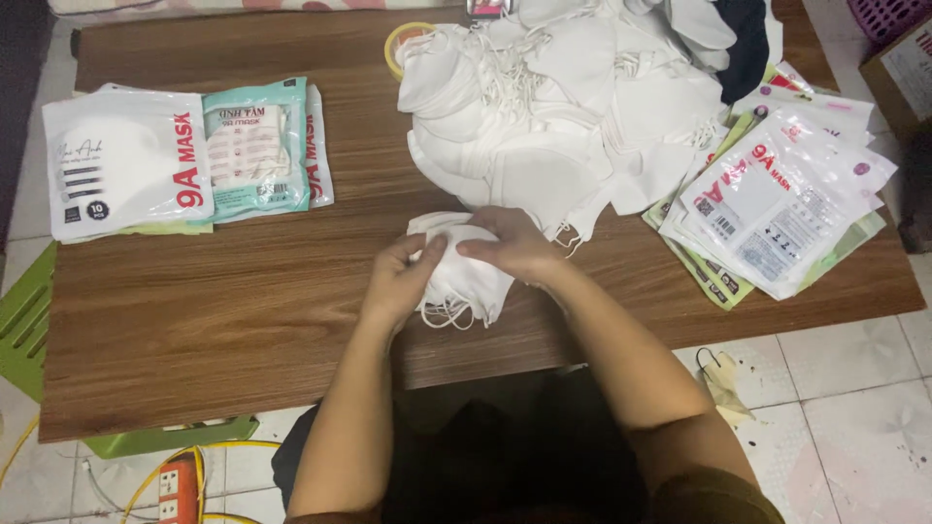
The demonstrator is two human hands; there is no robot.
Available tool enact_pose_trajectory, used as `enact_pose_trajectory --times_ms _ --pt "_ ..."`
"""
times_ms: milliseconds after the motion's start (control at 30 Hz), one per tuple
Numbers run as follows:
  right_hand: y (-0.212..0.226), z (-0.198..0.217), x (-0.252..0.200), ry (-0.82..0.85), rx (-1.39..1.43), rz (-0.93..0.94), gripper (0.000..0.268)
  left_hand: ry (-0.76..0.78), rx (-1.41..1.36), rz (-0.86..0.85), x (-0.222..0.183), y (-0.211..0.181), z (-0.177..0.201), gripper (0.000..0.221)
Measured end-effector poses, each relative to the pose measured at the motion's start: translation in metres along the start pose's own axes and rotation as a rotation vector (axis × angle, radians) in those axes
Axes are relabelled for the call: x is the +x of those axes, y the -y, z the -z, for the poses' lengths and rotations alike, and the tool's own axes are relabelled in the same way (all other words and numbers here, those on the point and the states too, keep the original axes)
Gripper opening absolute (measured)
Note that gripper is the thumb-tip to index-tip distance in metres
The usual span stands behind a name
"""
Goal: Picking up, inspecting, and stacking white face masks from a pile on a table
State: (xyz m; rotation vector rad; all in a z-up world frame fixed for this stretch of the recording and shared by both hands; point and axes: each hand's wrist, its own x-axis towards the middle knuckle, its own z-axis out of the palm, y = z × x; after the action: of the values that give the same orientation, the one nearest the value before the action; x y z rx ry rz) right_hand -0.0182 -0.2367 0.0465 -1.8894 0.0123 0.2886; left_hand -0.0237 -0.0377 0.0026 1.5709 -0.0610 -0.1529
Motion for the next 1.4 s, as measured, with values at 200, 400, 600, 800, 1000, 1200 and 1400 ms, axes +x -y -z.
enact_pose_trajectory --times_ms 200,400,600,800,1000,1200,1400 --pt "0.016 0.015 -0.007 -0.011 -0.274 -0.026 0.040 -0.205 0.369 -0.244 0.011 0.018 0.015 0.020" --pt "-0.045 0.060 0.013 -0.325 -0.876 -0.029 0.031 -0.296 0.492 -0.277 0.000 -0.020 0.037 0.018" --pt "-0.095 0.079 0.039 -0.576 -1.015 0.149 0.070 -0.288 0.072 0.038 0.025 0.045 0.037 0.018" --pt "-0.064 0.075 0.023 -0.676 -1.140 0.090 0.072 -0.225 -0.182 0.176 0.013 0.021 0.018 0.020" --pt "-0.100 0.108 0.046 -0.670 -1.044 0.115 0.026 -0.285 0.227 -0.198 0.007 0.003 0.021 0.032" --pt "-0.047 0.115 0.025 -0.677 -0.152 0.333 0.016 -0.201 0.397 -0.353 0.010 -0.008 0.027 0.026" --pt "0.038 0.054 -0.011 -0.290 0.208 0.060 0.020 -0.167 0.123 -0.061 0.019 0.015 0.028 0.022"
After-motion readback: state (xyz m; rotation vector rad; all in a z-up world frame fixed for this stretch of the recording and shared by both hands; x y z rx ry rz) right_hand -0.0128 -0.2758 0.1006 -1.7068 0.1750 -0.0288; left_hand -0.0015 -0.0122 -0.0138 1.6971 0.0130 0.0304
